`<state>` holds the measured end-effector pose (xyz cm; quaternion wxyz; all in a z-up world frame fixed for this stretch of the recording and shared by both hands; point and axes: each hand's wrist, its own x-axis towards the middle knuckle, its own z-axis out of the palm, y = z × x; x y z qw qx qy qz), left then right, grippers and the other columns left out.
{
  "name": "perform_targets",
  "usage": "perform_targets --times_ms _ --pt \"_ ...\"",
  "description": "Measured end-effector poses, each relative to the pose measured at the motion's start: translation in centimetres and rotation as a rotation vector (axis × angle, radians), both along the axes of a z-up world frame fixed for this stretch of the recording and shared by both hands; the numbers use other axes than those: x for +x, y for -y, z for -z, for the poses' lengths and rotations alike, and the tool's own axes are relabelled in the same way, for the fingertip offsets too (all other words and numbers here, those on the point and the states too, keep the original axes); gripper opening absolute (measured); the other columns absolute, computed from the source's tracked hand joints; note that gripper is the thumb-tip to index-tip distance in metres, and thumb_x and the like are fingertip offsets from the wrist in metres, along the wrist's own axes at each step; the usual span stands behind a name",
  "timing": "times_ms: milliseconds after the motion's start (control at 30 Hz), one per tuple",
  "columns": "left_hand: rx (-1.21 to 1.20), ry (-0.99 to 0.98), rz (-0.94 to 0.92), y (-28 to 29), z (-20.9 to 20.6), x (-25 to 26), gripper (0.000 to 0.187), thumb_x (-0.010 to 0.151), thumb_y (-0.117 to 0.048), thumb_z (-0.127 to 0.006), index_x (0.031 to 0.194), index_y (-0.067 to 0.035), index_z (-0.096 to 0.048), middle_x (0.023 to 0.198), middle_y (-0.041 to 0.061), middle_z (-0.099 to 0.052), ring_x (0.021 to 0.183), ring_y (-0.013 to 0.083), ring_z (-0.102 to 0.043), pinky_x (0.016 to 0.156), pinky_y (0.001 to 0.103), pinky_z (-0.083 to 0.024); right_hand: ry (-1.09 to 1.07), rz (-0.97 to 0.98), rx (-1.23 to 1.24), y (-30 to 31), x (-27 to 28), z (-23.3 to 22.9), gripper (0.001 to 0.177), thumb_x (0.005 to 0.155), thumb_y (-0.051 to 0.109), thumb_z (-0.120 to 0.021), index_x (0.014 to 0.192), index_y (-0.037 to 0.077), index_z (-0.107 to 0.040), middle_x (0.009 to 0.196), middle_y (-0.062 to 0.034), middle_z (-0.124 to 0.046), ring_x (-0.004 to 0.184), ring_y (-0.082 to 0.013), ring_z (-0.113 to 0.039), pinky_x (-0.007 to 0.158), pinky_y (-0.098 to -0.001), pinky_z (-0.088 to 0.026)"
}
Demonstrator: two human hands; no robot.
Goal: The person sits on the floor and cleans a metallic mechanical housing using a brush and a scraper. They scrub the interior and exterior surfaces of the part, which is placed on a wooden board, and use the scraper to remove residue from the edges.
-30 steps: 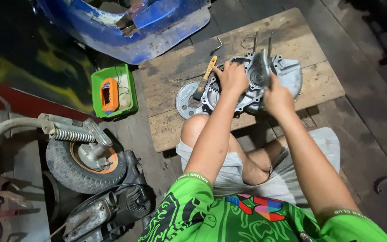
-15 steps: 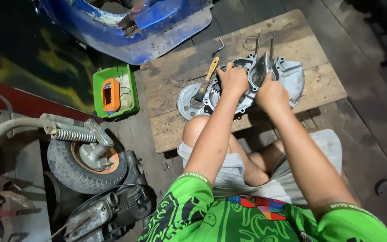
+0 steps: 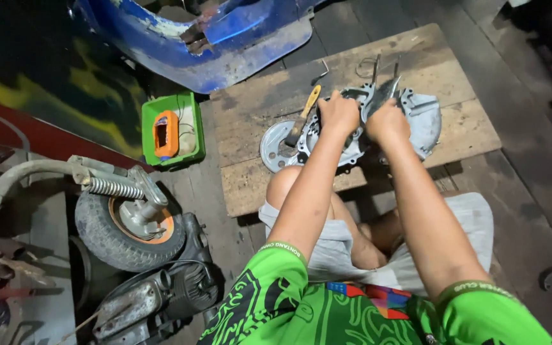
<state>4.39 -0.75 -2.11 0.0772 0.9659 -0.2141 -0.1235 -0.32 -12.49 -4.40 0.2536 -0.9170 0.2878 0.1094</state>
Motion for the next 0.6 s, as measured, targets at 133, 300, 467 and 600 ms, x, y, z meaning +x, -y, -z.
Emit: perform_targets --times_ms 133,300,467,600 --pt "0.028 0.015 0.012 -0.2 -0.2 -0.4 0.029 0.1 -0.025 -0.051 0.104 -0.014 -0.078 0.112 0.007 -0.077 0.137 0.0259 -0.046 0.104 0.065 -0.035 0.012 -0.067 0.019 -2.2 -2.9 -4.7 0.057 0.097 0.017 -0.045 0.142 -0.018 -0.039 0.123 -0.0421 -0.062 0.12 -0.0566 -0.061 0.098 -0.0673 -0.049" --pt "-0.012 0.017 0.009 -0.2 -0.9 -0.6 0.031 0.1 -0.026 -0.054 0.094 -0.012 -0.081 0.104 0.011 -0.078 0.137 0.0284 -0.048 0.104 0.065 -0.034 0.012 -0.065 -0.03 -2.5 -3.3 -3.1 0.057 0.099 0.011 -0.032 0.148 -0.018 -0.03 0.128 -0.039 -0.063 0.122 -0.0525 -0.062 0.1 -0.0648 -0.049" --pt "-0.005 0.024 -0.01 -0.4 -1.2 -0.8 0.039 0.106 -0.03 -0.041 0.108 -0.015 -0.077 0.115 0.008 -0.076 0.137 0.0245 -0.047 0.104 0.06 -0.034 0.043 -0.047 -0.044 -2.9 -3.3 -3.8 0.057 0.097 0.011 -0.036 0.147 -0.018 -0.034 0.121 -0.0386 -0.065 0.117 -0.0528 -0.064 0.096 -0.0651 -0.051" --pt "0.002 -0.001 0.003 -0.5 -1.6 -1.2 0.036 0.104 -0.026 -0.044 0.104 -0.014 -0.078 0.115 0.009 -0.076 0.135 0.0269 -0.045 0.102 0.061 -0.034 -0.007 -0.07 -0.082 -5.0 -5.0 -4.6 0.06 0.1 0.008 -0.044 0.151 -0.019 -0.028 0.121 -0.0397 -0.066 0.118 -0.0519 -0.065 0.098 -0.0639 -0.051"
